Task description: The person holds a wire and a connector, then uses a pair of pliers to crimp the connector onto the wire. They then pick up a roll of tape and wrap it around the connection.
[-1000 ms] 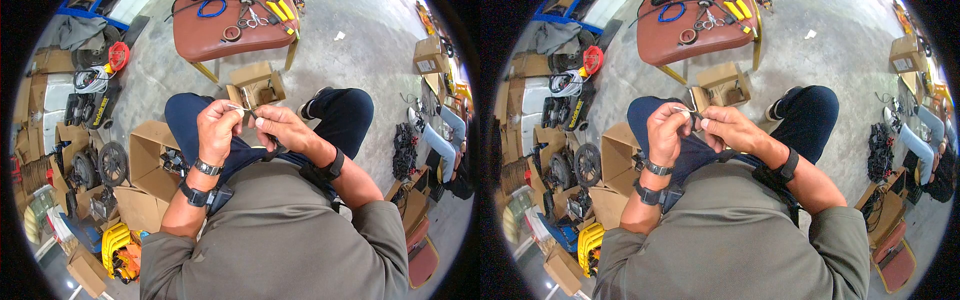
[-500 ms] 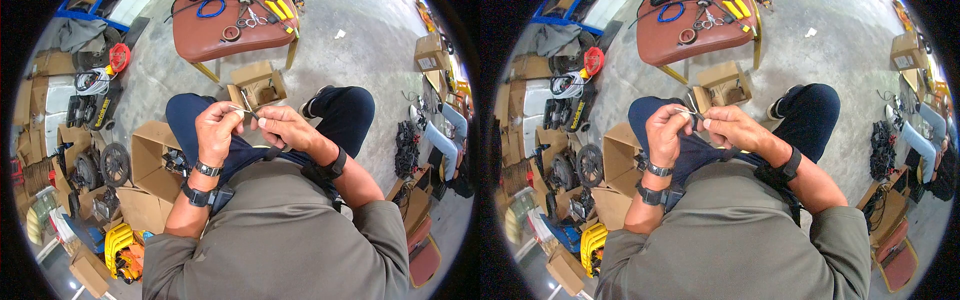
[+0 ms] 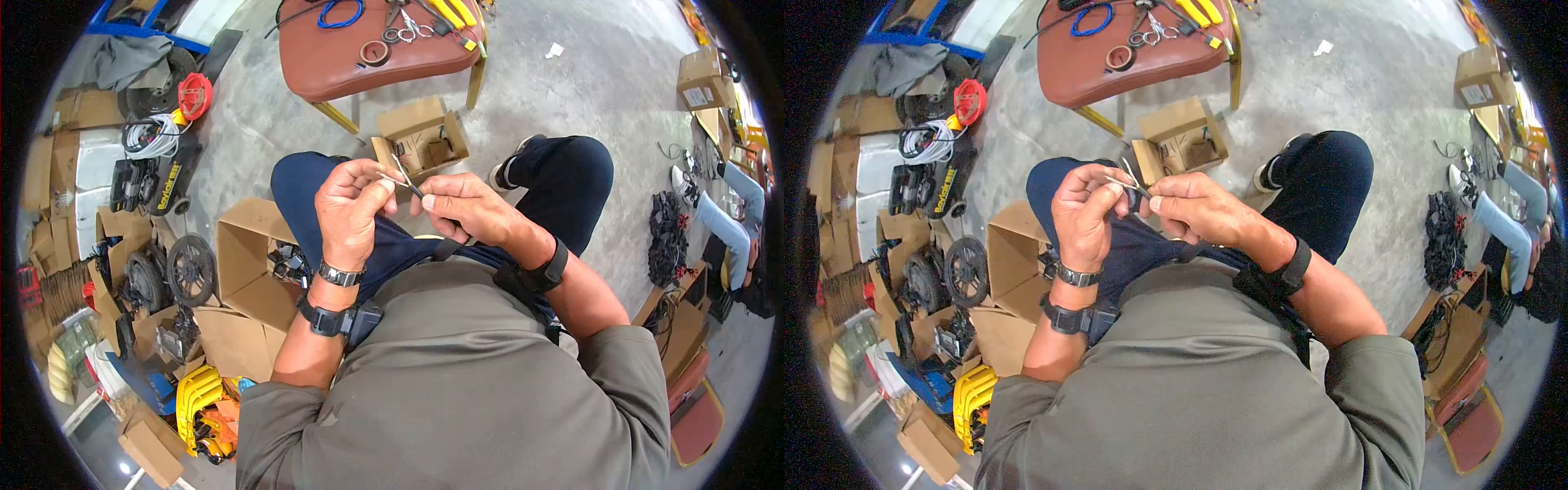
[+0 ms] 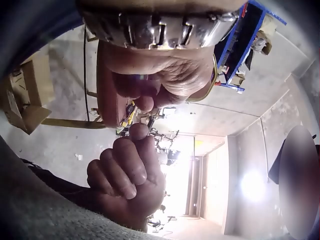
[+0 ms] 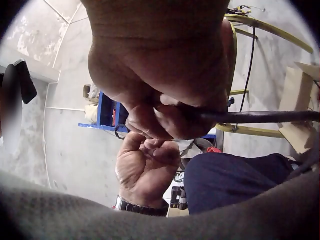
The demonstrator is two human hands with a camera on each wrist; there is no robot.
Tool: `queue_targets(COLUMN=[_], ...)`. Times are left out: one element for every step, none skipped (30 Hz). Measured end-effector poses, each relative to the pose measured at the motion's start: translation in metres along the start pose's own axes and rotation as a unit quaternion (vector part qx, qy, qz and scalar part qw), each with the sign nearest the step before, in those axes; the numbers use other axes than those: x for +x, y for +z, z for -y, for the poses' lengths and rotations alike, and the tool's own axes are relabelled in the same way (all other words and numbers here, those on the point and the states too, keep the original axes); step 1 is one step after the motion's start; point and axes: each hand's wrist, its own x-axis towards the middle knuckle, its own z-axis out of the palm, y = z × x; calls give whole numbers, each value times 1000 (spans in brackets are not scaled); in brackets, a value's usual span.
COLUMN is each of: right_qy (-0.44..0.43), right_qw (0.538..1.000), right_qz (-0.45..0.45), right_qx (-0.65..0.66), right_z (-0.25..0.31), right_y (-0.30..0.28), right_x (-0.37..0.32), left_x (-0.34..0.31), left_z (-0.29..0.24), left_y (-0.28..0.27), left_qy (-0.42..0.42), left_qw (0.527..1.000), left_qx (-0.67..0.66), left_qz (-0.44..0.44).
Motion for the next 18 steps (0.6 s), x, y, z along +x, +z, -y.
queue_targets(right_qy=[5,10,11,12,13,17,21,25,19,14,8,6,4,2,8,14,20,20], right_qw=[1000,1000,1000,1000,1000,1000,1000,1000,1000,1000,1000,1000,1000,1000,999,999,999,999], right_qz=[-4,-7,-8,-8,-8,-11,-13,-15,-12,-10,-8,-8,-8,-9,-11,-13,-15,-15], right_qx=[3,5,4,4,3,2,1,0,8,17,25,27,28,30,33,37,40,42], right_z=[-1,-2,-2,-2,-1,-1,-1,-1,-2,-4,-5,-5,-5,-5,-5,-4,-4,-4], right_y=[0,1,1,1,0,1,1,1,1,0,0,0,-1,-1,-1,-1,0,0], right_x=[0,0,0,0,0,-1,-1,-1,0,0,0,1,1,1,0,0,0,0], left_x=[0,1,1,0,0,0,0,-1,-1,-1,-1,-1,-1,-2,-2,-2,-2,-2], left_z=[0,0,0,0,0,1,1,1,1,2,1,0,-1,0,0,0,0,0], left_y=[0,0,1,1,0,-1,-2,-2,-3,-3,-3,-4,-3,-3,-2,-2,-2,-2], left_qy=[2,8,15,21,19,18,16,16,16,16,15,13,12,14,16,19,24,29], left_qw=[1000,1000,1000,1000,1000,1000,1000,1000,1000,1000,1000,1000,1000,1000,999,999,999,999], left_qx=[-6,-7,-9,-10,-5,0,5,4,3,2,9,16,24,27,30,33,37,40], left_qz=[1,2,3,4,6,8,9,10,11,13,11,9,7,7,6,5,5,4])
